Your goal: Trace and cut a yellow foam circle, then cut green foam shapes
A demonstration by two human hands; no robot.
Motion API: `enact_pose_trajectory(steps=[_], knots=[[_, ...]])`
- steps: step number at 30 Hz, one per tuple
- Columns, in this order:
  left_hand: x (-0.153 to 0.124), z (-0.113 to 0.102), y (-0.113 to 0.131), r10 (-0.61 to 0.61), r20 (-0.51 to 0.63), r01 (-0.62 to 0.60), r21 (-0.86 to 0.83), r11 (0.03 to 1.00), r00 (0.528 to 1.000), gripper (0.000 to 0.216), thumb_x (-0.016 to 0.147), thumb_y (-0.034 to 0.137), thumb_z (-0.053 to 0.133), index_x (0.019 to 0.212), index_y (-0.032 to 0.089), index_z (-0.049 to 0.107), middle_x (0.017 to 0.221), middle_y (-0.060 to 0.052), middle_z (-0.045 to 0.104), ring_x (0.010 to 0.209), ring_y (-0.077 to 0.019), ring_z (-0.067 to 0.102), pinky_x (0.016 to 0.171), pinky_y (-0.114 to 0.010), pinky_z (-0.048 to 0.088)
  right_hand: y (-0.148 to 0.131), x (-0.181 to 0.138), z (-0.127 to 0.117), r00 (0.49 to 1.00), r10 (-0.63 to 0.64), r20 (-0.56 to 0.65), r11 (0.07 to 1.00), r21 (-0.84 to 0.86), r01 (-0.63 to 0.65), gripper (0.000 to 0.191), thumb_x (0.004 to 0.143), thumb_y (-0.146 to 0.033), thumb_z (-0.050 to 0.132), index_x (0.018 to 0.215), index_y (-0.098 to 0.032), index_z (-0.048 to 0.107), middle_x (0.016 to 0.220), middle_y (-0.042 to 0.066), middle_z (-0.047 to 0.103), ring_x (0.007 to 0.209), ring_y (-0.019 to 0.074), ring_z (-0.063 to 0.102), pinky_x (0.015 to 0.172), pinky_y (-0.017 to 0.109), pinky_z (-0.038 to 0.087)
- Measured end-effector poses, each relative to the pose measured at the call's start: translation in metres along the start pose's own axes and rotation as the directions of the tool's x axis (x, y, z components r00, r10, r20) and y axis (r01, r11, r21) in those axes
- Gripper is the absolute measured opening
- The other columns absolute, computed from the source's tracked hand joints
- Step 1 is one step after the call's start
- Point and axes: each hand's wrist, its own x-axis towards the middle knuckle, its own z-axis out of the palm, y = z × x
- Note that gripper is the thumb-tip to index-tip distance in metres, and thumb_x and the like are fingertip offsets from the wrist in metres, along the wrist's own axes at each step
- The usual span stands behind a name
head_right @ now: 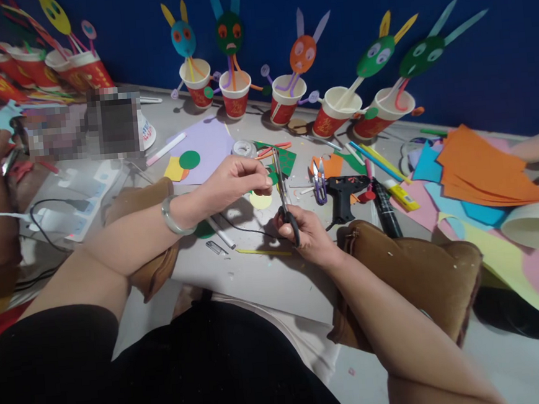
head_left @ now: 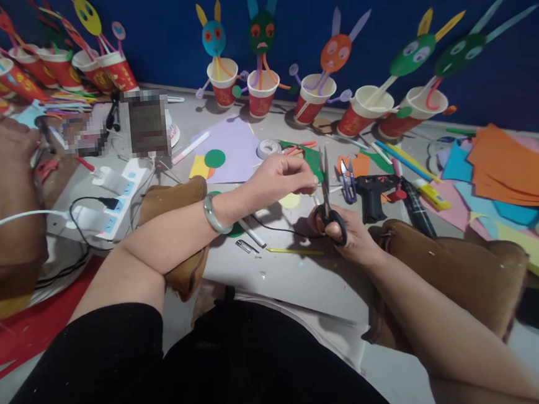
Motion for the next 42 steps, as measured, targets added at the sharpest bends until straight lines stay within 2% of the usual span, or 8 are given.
enact_pose_trajectory(steps=[7, 13, 17, 27, 35, 42], knots=[[-0.0008, 0.0012, 0.0033, 0.011, -0.033, -0.01, 0.036, 0.999, 0.999, 0.027, 0.086, 0.012, 0.071, 0.06, 0.013, 0.064, 0.065, 0.0, 0.066, 0.065, -0.0058, 0.058, 0.068, -0.021, 0.049, 0.002, -0.0013, -0.0015, 1.0, -0.006, 0.006, 1.0, -0.003, 0.006, 0.073, 0.078, -0.092, 0.066, 0.066, -0.022, 0.052, 0.065, 0.001, 0.054, 0.062, 0.0161, 0.047, 0.06, 0.032, 0.035], [-0.0003, -0.0001, 0.0048, 0.018, -0.008, -0.018, 0.049, 0.999, 1.0, 0.027, 0.087, 0.007, 0.067, 0.06, 0.013, 0.063, 0.063, 0.001, 0.066, 0.063, -0.005, 0.058, 0.066, -0.02, 0.048, -0.0014, -0.0003, -0.0017, 0.999, 0.011, 0.035, 1.0, -0.006, -0.011, 0.072, 0.078, -0.092, 0.066, 0.068, -0.022, 0.054, 0.066, 0.002, 0.055, 0.061, 0.016, 0.046, 0.059, 0.032, 0.036], [0.0, -0.0018, 0.004, 0.009, 0.02, -0.009, 0.039, 0.999, 1.0, 0.023, 0.083, 0.006, 0.069, 0.062, 0.013, 0.064, 0.063, 0.001, 0.067, 0.063, -0.0044, 0.06, 0.066, -0.019, 0.048, -0.0042, -0.0005, -0.0011, 0.999, 0.033, 0.041, 0.999, -0.003, -0.033, 0.072, 0.077, -0.092, 0.067, 0.068, -0.022, 0.055, 0.067, 0.002, 0.055, 0.062, 0.016, 0.046, 0.059, 0.032, 0.036], [0.0011, -0.0006, 0.0036, 0.002, 0.006, -0.002, 0.006, 1.0, 1.0, 0.024, 0.082, 0.003, 0.071, 0.061, 0.012, 0.064, 0.062, 0.002, 0.066, 0.062, -0.0039, 0.059, 0.065, -0.018, 0.048, -0.0032, -0.0016, -0.0035, 1.0, 0.018, 0.026, 0.999, -0.037, -0.017, 0.074, 0.076, -0.095, 0.064, 0.068, -0.022, 0.054, 0.067, 0.001, 0.053, 0.061, 0.0154, 0.043, 0.059, 0.033, 0.034], [-0.0013, -0.0013, 0.0083, 0.033, -0.042, -0.03, 0.073, 0.997, 0.999, 0.028, 0.087, 0.005, 0.067, 0.061, 0.013, 0.062, 0.063, 0.001, 0.065, 0.064, -0.0058, 0.059, 0.069, -0.022, 0.049, -0.0022, -0.001, -0.0038, 0.999, 0.029, 0.021, 0.999, -0.041, -0.028, 0.075, 0.075, -0.095, 0.065, 0.066, -0.022, 0.052, 0.065, 0.001, 0.053, 0.061, 0.0152, 0.043, 0.059, 0.032, 0.034], [-0.0011, -0.0013, 0.0091, 0.049, -0.046, -0.046, 0.074, 0.996, 0.998, 0.029, 0.088, 0.005, 0.067, 0.061, 0.014, 0.062, 0.061, 0.003, 0.064, 0.062, -0.0045, 0.058, 0.065, -0.02, 0.047, -0.0012, -0.002, -0.0037, 0.999, 0.034, 0.032, 0.999, -0.013, -0.033, 0.072, 0.077, -0.092, 0.068, 0.067, -0.022, 0.052, 0.066, 0.001, 0.054, 0.061, 0.0153, 0.044, 0.059, 0.032, 0.034]])
